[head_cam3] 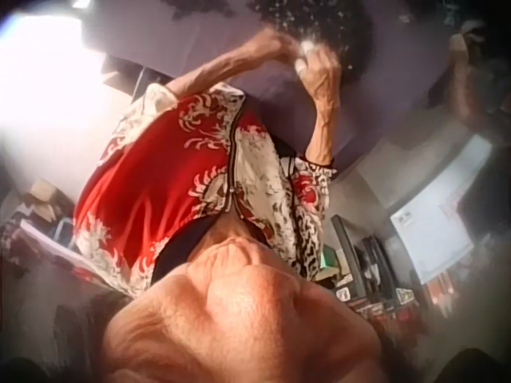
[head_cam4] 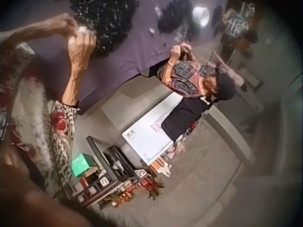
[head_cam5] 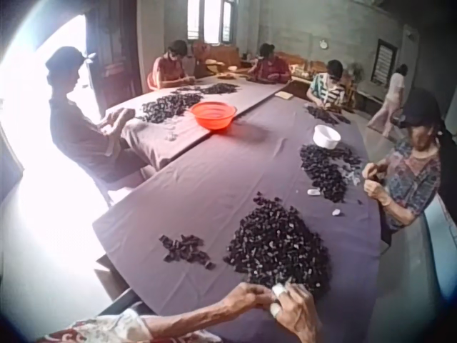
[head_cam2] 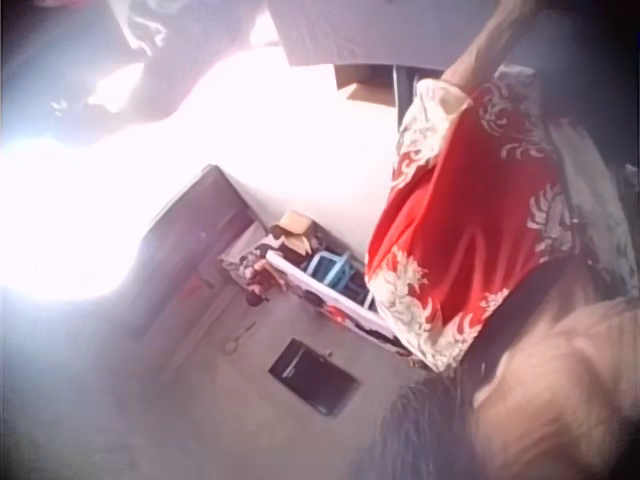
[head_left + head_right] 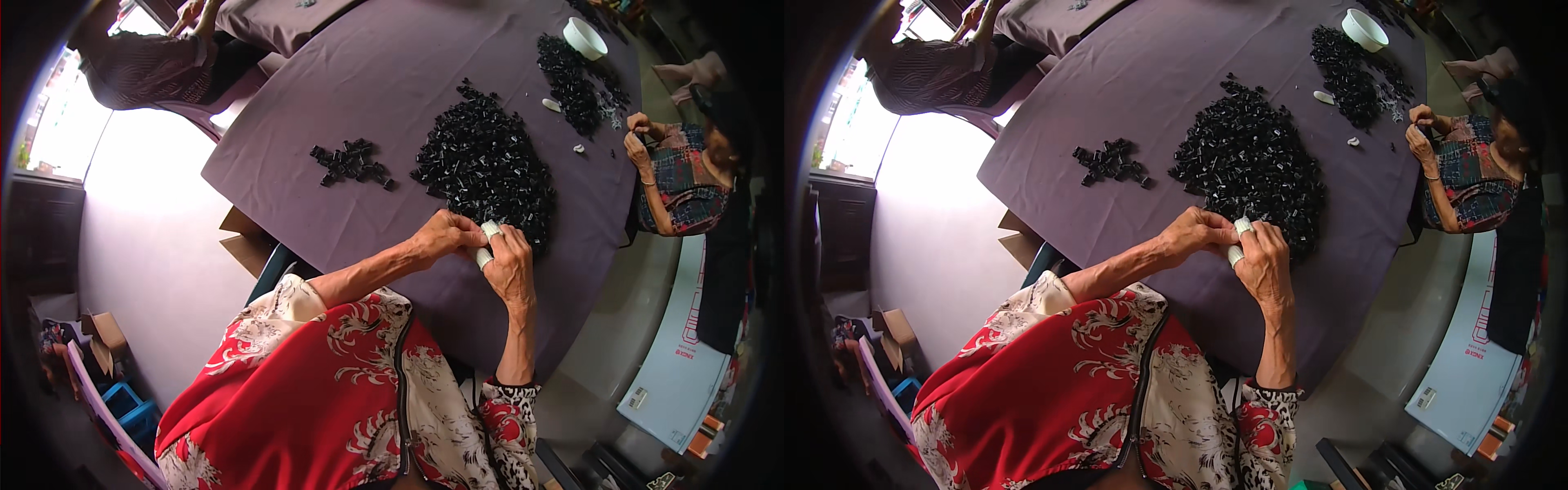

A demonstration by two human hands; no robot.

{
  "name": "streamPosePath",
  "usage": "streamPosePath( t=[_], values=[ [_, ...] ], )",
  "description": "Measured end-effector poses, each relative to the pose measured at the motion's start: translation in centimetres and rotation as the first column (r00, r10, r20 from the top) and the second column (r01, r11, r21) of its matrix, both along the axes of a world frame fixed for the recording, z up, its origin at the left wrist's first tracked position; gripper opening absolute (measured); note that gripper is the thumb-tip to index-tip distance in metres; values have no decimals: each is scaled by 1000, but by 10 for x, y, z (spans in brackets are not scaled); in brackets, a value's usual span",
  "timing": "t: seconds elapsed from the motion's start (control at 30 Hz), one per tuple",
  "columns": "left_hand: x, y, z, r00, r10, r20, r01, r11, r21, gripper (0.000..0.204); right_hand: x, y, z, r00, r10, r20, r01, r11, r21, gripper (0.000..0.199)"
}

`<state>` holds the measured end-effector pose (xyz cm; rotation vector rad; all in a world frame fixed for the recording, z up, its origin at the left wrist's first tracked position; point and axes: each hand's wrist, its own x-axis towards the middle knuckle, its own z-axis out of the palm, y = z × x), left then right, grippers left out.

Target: The person picks up plastic pieces from a pile on the table, joins the pieces together by hand to assemble them, and places the assembled components onto the table.

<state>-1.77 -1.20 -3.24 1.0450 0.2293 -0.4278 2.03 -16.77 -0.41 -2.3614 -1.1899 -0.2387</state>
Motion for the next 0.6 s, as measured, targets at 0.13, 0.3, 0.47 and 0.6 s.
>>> streamPosePath(
  t=[0.13,0.3,0.47,0.6],
  values=[
    [-4,-2,-2,1000,-31,4,31,998,54,18,-7,-5,-2,999,-1,34,2,999,-38,9],
    [-15,-5,1,994,-100,-47,106,982,157,19,-16,-12,-8,999,15,-39,-18,997,-71,9],
    [-23,-11,-7,987,-132,-95,144,981,131,21,-24,-20,-24,999,32,-30,-34,997,-72,13],
    [-28,-15,-8,983,-160,-90,170,978,120,22,-27,-24,-28,999,45,7,-45,998,-45,19]
  ],
)
